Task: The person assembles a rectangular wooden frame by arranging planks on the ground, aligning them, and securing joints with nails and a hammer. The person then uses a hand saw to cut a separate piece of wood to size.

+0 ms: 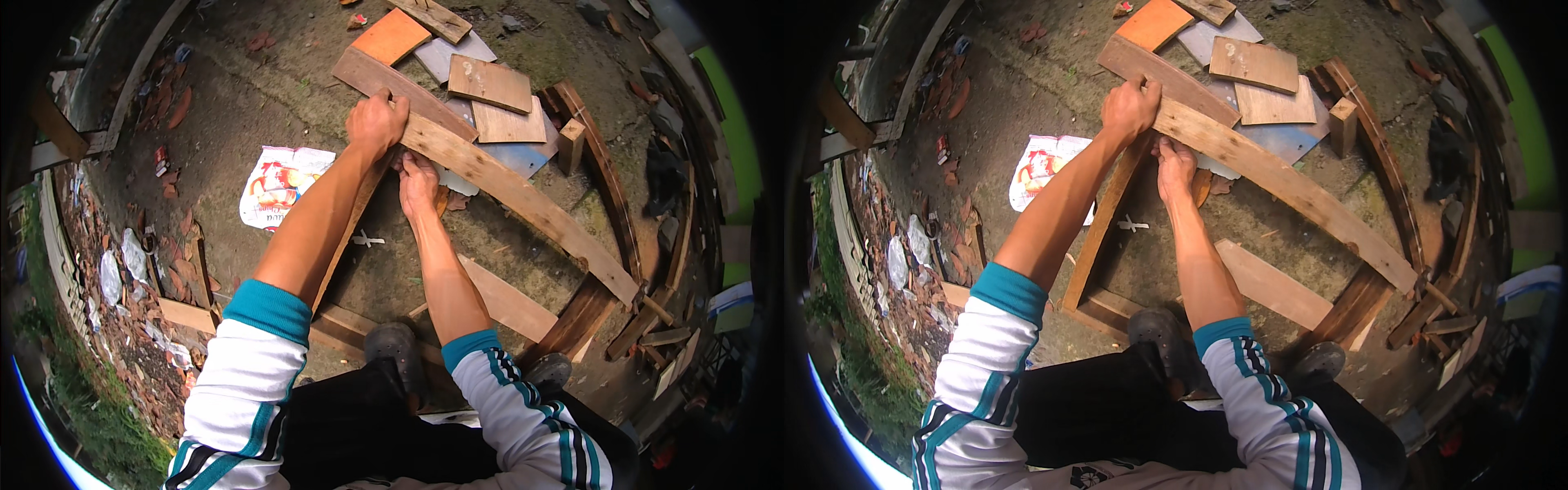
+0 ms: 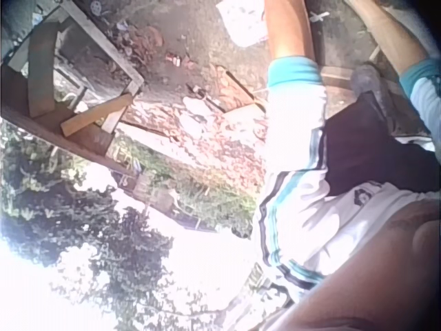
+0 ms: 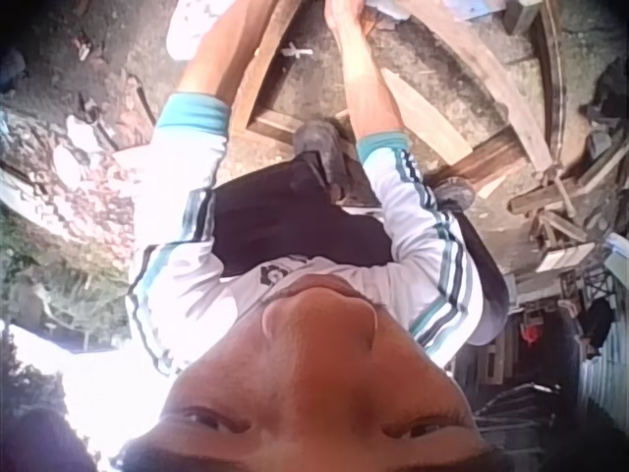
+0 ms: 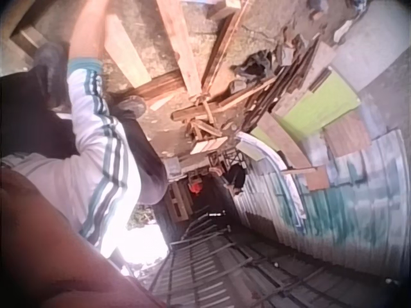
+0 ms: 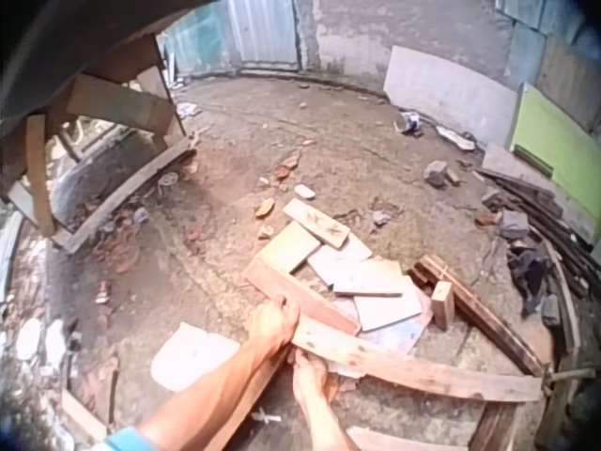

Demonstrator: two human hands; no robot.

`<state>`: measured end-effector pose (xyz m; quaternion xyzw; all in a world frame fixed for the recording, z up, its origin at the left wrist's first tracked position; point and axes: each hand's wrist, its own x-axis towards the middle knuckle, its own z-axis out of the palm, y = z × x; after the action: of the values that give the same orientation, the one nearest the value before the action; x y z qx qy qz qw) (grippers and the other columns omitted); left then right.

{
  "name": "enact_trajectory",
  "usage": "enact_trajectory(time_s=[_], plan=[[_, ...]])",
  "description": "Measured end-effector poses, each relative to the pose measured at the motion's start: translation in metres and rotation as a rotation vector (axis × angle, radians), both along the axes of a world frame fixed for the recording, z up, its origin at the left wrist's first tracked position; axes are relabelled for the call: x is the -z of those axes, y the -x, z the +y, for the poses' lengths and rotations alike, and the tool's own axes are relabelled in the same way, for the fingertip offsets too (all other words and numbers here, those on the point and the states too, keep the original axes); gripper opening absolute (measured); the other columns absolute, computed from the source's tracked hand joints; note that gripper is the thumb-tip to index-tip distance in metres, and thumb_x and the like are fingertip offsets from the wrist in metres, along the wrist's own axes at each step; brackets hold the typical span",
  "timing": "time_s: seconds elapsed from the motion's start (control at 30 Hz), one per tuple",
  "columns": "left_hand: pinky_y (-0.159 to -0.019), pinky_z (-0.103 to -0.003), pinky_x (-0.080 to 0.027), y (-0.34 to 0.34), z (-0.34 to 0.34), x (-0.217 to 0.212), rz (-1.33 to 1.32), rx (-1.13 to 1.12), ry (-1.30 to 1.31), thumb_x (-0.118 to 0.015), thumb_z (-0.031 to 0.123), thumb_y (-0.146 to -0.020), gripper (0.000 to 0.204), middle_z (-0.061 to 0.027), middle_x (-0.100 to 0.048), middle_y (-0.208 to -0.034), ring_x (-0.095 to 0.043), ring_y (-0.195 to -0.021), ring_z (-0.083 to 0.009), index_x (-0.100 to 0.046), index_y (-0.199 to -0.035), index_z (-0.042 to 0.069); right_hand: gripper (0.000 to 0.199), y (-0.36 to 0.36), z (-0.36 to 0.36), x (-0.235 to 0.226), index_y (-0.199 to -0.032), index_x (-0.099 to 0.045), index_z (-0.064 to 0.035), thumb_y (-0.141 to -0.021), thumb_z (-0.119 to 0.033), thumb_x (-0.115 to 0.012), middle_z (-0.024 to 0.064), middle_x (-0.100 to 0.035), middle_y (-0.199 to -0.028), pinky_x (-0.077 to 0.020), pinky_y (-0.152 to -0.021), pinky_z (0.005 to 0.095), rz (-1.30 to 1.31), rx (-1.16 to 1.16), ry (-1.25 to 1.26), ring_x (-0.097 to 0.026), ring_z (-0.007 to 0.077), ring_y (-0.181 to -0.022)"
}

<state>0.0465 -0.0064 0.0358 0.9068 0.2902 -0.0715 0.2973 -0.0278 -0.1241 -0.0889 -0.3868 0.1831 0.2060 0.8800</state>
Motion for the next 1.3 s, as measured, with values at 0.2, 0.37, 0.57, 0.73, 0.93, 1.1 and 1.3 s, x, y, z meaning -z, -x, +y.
enact_trajectory(time_s=[0.2,0.37,0.57,0.73,0.93,1.1,1.3], plan=[[-0.094,-0.053,-0.05,0.004,0.003,0.001,0.02,-0.045,-0.011,-0.049,0.046,-0.09,0.052,-0.031,-0.07,-0.106,-0.066,-0.103,-0.0472,-0.07,-0.114,0.005,0.021,0.033,0.013,-0.009,-0.121,-0.063,-0.0035,-0.101,-0.007,-0.058,0.0077,-0.068,-0.11,-0.0498,-0.086,0.0366,0.132,0.048,-0.074,-0.062,0.0202,-0.096],[-0.096,-0.053,-0.049,0.001,0.001,0.002,0.004,-0.03,-0.002,-0.048,0.047,-0.09,0.053,-0.0317,-0.069,-0.106,-0.066,-0.104,-0.0477,-0.07,-0.115,0.005,0.026,-0.025,0.023,0.001,-0.124,-0.059,-0.0072,-0.098,-0.003,-0.059,0.0065,-0.064,-0.118,-0.0464,-0.087,0.0391,0.308,0.274,-0.143,-0.059,0.0215,-0.104],[-0.094,-0.054,-0.049,0.003,0.004,0.005,-0.007,-0.03,-0.009,-0.047,0.048,-0.09,0.055,-0.0324,-0.069,-0.104,-0.066,-0.103,-0.0491,-0.07,-0.116,0.006,0.029,-0.019,0.013,0.01,-0.123,-0.06,-0.0089,-0.095,-0.001,-0.061,0.004,-0.064,-0.117,-0.0442,-0.084,0.0367,0.232,0.159,-0.295,-0.058,0.0204,-0.104],[-0.095,-0.054,-0.049,0.002,0.003,0.002,0.006,-0.031,-0.008,-0.047,0.048,-0.09,0.055,-0.0324,-0.069,-0.105,-0.065,-0.104,-0.0486,-0.07,-0.116,0.005,0.023,-0.019,-0.002,0.006,-0.121,-0.06,-0.0075,-0.099,-0.006,-0.057,0.0063,-0.064,-0.11,-0.0446,-0.084,0.0362,0.074,-0.067,-0.131,-0.056,0.0215,-0.097],[-0.095,-0.054,-0.049,0.003,0.004,0.003,0.012,-0.035,0.003,-0.046,0.048,-0.089,0.056,-0.0326,-0.068,-0.106,-0.065,-0.105,-0.0491,-0.07,-0.117,0.005,0.024,-0.028,0.008,-0.008,-0.122,-0.061,-0.0102,-0.098,-0.012,-0.063,0.0036,-0.065,-0.113,-0.0419,-0.082,0.037,0.154,0.027,-0.207,-0.055,0.0201,-0.097],[-0.095,-0.054,-0.049,0.004,0.004,0.002,0.004,-0.045,-0.003,-0.046,0.048,-0.09,0.056,-0.0326,-0.068,-0.107,-0.065,-0.105,-0.0493,-0.07,-0.116,0.005,0.025,-0.028,0.007,0.003,-0.124,-0.058,-0.0135,-0.099,-0.014,-0.061,0.0026,-0.062,-0.116,-0.0416,-0.077,0.0365,0.132,-0.007,-0.199,-0.054,0.0196,-0.097],[-0.095,-0.054,-0.049,0.001,0.001,0.0,0.012,-0.021,0.002,-0.046,0.048,-0.09,0.056,-0.0326,-0.068,-0.107,-0.065,-0.105,-0.0493,-0.07,-0.117,0.005,0.03,-0.034,0.009,0.021,-0.128,-0.054,-0.0197,-0.1,-0.024,-0.062,-0.0003,-0.059,-0.123,-0.0389,-0.078,0.0369,0.129,0.028,-0.195,-0.052,0.0192,-0.104]])
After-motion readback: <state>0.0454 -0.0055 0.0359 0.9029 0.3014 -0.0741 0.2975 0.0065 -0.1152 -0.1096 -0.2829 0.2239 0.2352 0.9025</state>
